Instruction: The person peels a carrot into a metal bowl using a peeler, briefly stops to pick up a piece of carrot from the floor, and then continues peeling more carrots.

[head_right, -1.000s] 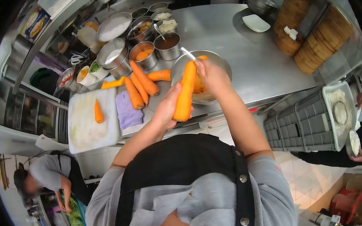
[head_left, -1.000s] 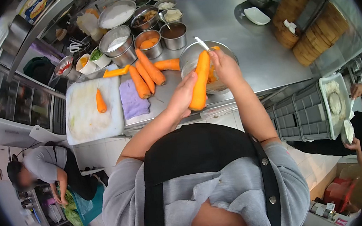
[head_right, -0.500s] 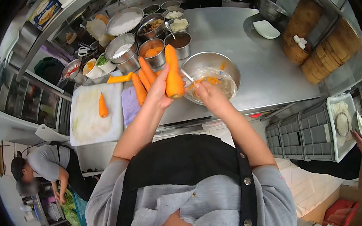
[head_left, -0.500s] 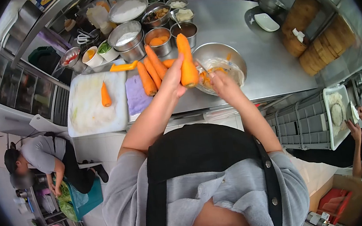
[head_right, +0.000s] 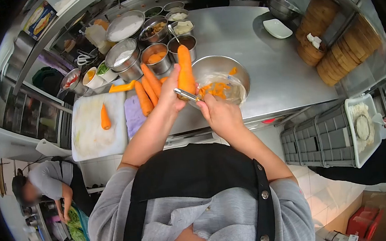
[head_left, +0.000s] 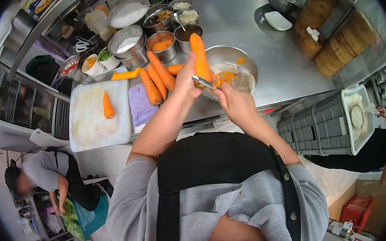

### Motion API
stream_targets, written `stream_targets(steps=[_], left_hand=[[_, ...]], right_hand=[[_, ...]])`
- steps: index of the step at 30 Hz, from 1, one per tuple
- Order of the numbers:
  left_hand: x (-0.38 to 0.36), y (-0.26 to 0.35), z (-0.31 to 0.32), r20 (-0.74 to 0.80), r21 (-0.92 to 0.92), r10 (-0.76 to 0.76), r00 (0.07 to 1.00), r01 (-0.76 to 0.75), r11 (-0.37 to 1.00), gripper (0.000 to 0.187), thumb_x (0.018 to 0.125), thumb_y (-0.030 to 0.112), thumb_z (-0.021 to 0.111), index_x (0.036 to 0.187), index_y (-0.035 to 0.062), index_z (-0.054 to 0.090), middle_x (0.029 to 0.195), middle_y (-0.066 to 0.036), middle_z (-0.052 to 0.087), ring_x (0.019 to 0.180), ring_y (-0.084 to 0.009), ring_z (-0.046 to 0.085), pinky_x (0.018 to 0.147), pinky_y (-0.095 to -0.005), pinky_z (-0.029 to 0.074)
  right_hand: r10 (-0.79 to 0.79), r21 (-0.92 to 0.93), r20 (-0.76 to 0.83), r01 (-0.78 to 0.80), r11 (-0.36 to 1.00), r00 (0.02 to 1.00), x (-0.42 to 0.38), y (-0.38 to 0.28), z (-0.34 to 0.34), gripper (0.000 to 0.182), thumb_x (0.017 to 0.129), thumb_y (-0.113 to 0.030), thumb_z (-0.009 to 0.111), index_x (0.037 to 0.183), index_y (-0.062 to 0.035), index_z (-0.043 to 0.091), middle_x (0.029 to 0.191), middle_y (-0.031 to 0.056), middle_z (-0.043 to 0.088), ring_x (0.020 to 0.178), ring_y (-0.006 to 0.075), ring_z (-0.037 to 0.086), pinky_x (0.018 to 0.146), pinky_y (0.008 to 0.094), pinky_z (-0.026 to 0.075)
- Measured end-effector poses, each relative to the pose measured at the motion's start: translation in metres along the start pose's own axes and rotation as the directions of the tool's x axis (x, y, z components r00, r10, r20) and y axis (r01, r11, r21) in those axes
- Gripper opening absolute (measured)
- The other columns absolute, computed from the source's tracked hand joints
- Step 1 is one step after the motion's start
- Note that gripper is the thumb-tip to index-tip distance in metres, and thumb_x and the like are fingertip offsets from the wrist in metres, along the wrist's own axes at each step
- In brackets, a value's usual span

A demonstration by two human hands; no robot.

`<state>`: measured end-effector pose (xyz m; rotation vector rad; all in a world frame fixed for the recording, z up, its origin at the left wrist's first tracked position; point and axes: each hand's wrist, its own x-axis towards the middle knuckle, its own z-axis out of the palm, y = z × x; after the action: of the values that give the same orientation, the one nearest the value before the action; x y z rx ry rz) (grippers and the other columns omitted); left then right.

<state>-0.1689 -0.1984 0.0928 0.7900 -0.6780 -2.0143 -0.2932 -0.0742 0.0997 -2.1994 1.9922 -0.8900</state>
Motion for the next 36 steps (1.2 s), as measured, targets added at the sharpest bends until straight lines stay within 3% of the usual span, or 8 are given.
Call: stream_targets(steps=[6, 12, 15, 18, 22, 28, 34, 36], left_hand=[[0.003, 0.004, -0.002, -0.113, -0.06, 0.049, 0.992, -0.056, 0.997, 0.047, 0.094, 0.051, 0.045, 0.11, 0.0059, 0.049, 0.086, -0.012, 0.054, 0.071, -0.0282, 0.058, 0.057, -0.0428, 0.052], [0.017, -0.016, -0.015, -0.117, -0.05, 0.129, 0.985, -0.136, 0.989, 0.05, 0.094, 0.051, 0.047, 0.109, 0.0037, 0.05, 0.087, -0.012, 0.058, 0.069, -0.0233, 0.06, 0.057, -0.0404, 0.053], [-0.028, -0.037, 0.008, 0.05, 0.193, -0.001, 0.999, -0.008, 0.981, 0.051, 0.094, 0.052, 0.045, 0.112, 0.0041, 0.05, 0.088, -0.011, 0.059, 0.069, -0.0216, 0.061, 0.055, -0.0383, 0.053], [-0.017, -0.036, 0.006, -0.005, 0.137, 0.005, 1.0, -0.005, 0.991, 0.05, 0.095, 0.051, 0.044, 0.11, 0.0043, 0.051, 0.084, -0.01, 0.059, 0.068, -0.0221, 0.061, 0.052, -0.0364, 0.053], [-0.002, -0.017, 0.005, -0.063, 0.056, 0.03, 0.998, -0.026, 0.998, 0.047, 0.096, 0.049, 0.043, 0.103, 0.004, 0.053, 0.077, -0.01, 0.058, 0.066, -0.0223, 0.06, 0.055, -0.0372, 0.053], [0.005, -0.012, 0.009, -0.056, 0.124, 0.045, 0.997, -0.038, 0.992, 0.044, 0.096, 0.049, 0.044, 0.103, 0.0063, 0.052, 0.081, -0.01, 0.058, 0.067, -0.023, 0.06, 0.062, -0.0368, 0.052], [0.009, -0.015, 0.002, 0.075, 0.056, 0.034, 0.997, -0.038, 0.998, 0.047, 0.095, 0.05, 0.044, 0.104, 0.005, 0.052, 0.08, -0.01, 0.057, 0.069, -0.0233, 0.06, 0.061, -0.0392, 0.053], [0.008, -0.017, 0.007, -0.025, 0.079, 0.045, 0.999, -0.043, 0.996, 0.048, 0.095, 0.051, 0.043, 0.104, 0.0048, 0.052, 0.081, -0.011, 0.058, 0.07, -0.0232, 0.06, 0.059, -0.039, 0.053]], right_hand=[[0.081, 0.055, 0.048, -0.083, 0.995, 0.996, 0.011, -0.003, 0.007, 0.034, 0.096, -0.039, 0.044, 0.089, -0.0065, 0.051, 0.073, 0.0159, 0.063, 0.067, 0.0369, 0.062, 0.056, 0.048, 0.047], [0.193, 0.15, 0.059, -0.2, 0.968, 0.979, 0.018, 0.0, 0.012, 0.033, 0.097, -0.037, 0.041, 0.096, -0.0061, 0.053, 0.077, 0.0207, 0.063, 0.073, 0.0429, 0.06, 0.064, 0.0523, 0.046], [0.295, 0.215, -0.022, -0.284, 0.934, 0.955, 0.038, 0.043, 0.007, 0.034, 0.098, -0.037, 0.04, 0.099, -0.0054, 0.053, 0.08, 0.0233, 0.062, 0.075, 0.046, 0.058, 0.066, 0.0519, 0.045], [0.26, 0.375, -0.04, -0.227, 0.899, 0.965, 0.031, 0.048, -0.006, 0.036, 0.098, -0.038, 0.04, 0.098, -0.0043, 0.052, 0.08, 0.0243, 0.061, 0.076, 0.0464, 0.058, 0.067, 0.0509, 0.044], [0.192, 0.315, 0.058, -0.2, 0.928, 0.98, 0.008, 0.036, -0.006, 0.036, 0.098, -0.039, 0.039, 0.097, -0.0045, 0.052, 0.077, 0.0238, 0.061, 0.077, 0.045, 0.058, 0.067, 0.0508, 0.044], [0.191, 0.157, 0.13, -0.21, 0.965, 0.973, -0.002, 0.018, -0.009, 0.034, 0.097, -0.039, 0.04, 0.094, -0.0065, 0.052, 0.074, 0.0201, 0.062, 0.072, 0.0427, 0.06, 0.063, 0.0511, 0.046], [0.157, 0.102, 0.112, -0.169, 0.98, 0.981, -0.008, 0.012, -0.011, 0.033, 0.097, -0.038, 0.041, 0.093, -0.0064, 0.052, 0.072, 0.0199, 0.062, 0.069, 0.0429, 0.06, 0.06, 0.0509, 0.046], [0.186, 0.077, 0.138, -0.198, 0.977, 0.973, -0.006, 0.009, -0.011, 0.031, 0.097, -0.035, 0.042, 0.096, -0.0057, 0.051, 0.074, 0.0212, 0.061, 0.073, 0.044, 0.059, 0.062, 0.0503, 0.046]])
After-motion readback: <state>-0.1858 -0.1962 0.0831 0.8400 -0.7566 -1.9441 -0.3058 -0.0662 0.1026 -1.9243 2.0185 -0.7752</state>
